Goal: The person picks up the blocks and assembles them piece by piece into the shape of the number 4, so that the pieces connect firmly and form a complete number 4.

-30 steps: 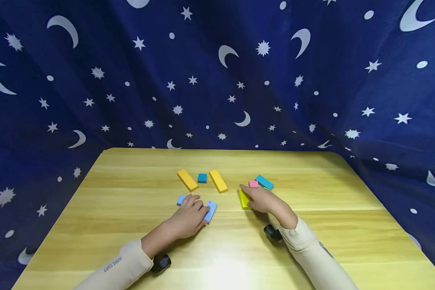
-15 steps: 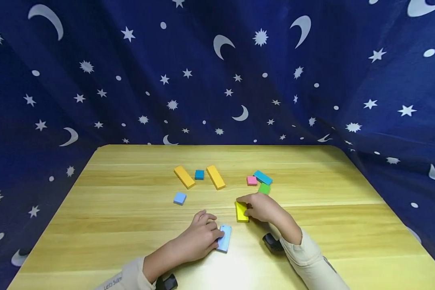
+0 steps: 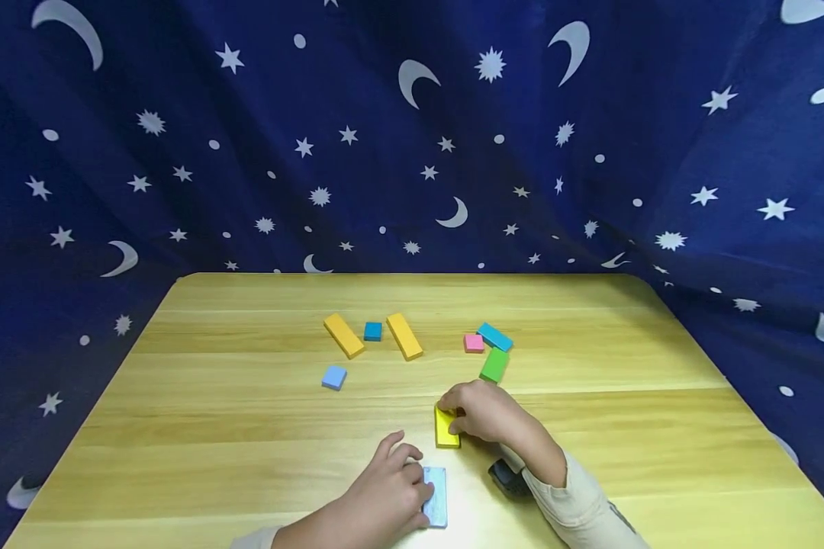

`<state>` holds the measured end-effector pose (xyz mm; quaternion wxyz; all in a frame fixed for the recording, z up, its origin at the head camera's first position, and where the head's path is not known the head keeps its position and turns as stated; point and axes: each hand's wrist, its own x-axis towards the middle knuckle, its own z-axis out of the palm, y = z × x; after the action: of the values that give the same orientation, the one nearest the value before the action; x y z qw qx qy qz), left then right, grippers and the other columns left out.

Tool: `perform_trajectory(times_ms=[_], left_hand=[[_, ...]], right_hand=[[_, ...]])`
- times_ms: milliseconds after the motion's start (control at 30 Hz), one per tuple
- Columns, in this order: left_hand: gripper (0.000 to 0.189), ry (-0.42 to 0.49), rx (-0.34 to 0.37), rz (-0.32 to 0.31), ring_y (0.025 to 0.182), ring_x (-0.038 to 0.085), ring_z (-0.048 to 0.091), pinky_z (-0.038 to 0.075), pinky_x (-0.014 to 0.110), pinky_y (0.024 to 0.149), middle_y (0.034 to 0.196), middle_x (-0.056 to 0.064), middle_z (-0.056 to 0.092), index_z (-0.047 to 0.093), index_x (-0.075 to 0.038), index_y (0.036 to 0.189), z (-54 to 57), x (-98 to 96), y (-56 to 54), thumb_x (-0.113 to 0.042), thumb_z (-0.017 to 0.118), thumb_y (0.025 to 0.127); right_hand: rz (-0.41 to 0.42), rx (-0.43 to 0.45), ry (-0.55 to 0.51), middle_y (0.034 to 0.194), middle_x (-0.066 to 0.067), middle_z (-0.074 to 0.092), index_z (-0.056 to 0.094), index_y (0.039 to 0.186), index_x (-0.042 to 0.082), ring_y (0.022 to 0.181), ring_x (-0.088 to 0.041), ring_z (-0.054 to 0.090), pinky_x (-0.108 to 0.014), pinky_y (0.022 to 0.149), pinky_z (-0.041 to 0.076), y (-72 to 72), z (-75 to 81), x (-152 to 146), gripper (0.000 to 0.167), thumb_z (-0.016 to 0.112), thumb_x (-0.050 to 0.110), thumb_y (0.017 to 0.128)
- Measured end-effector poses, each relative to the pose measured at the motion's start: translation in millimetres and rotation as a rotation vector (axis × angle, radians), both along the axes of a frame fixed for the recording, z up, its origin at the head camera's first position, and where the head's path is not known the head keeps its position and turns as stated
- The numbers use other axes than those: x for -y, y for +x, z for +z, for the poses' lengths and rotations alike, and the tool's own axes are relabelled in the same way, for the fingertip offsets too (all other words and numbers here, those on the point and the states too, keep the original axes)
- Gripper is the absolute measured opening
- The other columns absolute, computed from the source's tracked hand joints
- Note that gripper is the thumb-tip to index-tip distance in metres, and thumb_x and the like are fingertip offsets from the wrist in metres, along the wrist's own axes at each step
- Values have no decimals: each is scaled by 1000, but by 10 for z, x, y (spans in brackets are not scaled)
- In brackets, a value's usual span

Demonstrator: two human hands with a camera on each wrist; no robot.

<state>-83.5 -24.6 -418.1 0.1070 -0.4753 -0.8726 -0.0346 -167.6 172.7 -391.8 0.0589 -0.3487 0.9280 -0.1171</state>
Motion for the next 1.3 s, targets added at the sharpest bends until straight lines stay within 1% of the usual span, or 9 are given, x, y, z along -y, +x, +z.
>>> perform_trajectory(times_ms=[133,200,300,467,600,667,867,1100,1300], left_hand=[[30,7,-70,-30,94,13,54,41,49,91,71,-10,63,71,-24,75,-25,-13,89,-53,69,70],[34,2,-94,-28,93,13,54,40,48,91,71,-10,64,71,-23,75,-35,-12,109,-56,68,69],[36,-3,-111,-11,92,12,53,39,45,94,72,-10,65,71,-23,74,-53,-15,118,-59,66,67],[36,22,-96,-2,86,12,50,38,36,91,71,-9,62,70,-24,73,-67,-26,91,-59,65,66],[39,27,-114,10,82,14,48,37,31,86,69,-8,59,70,-23,74,-58,-33,66,-60,66,65],[39,17,-118,17,83,14,48,37,31,85,71,-8,60,70,-23,75,-47,-31,57,-60,66,65],[39,0,-84,22,86,15,49,38,32,85,76,-7,61,72,-23,79,-34,-10,60,-60,65,66],[39,27,-128,23,84,15,49,39,32,84,75,-7,60,70,-23,75,-52,-18,56,-60,67,64],[40,13,-109,25,85,15,49,38,31,84,77,-6,60,70,-22,77,-45,-24,62,-60,66,66]], right_hand=[[22,-18,16,94,-2,69,72,91,8,89,-17,65,-30,75,51,54,4,32,23,75,11,69],[24,-14,22,93,-1,69,72,89,10,87,-16,65,-29,72,51,80,9,62,20,75,11,69],[30,22,12,91,0,70,73,90,10,85,-15,65,-28,70,51,131,6,99,19,73,9,71],[48,49,8,89,-1,71,74,91,10,84,-15,66,-26,70,51,158,3,134,19,72,8,73],[35,37,17,88,-1,71,74,90,10,83,-15,66,-26,69,51,147,14,152,17,73,10,73],[34,34,20,88,0,71,74,89,10,83,-14,66,-26,69,51,140,13,164,16,73,11,73],[57,20,14,85,1,71,74,87,11,80,-13,66,-25,67,50,141,-8,196,13,72,12,74],[42,18,-7,86,1,71,74,88,12,83,-14,66,-26,70,51,138,-13,208,13,72,13,75],[31,31,-10,88,1,71,74,89,11,85,-15,66,-28,71,51,152,-10,227,13,71,12,76]])
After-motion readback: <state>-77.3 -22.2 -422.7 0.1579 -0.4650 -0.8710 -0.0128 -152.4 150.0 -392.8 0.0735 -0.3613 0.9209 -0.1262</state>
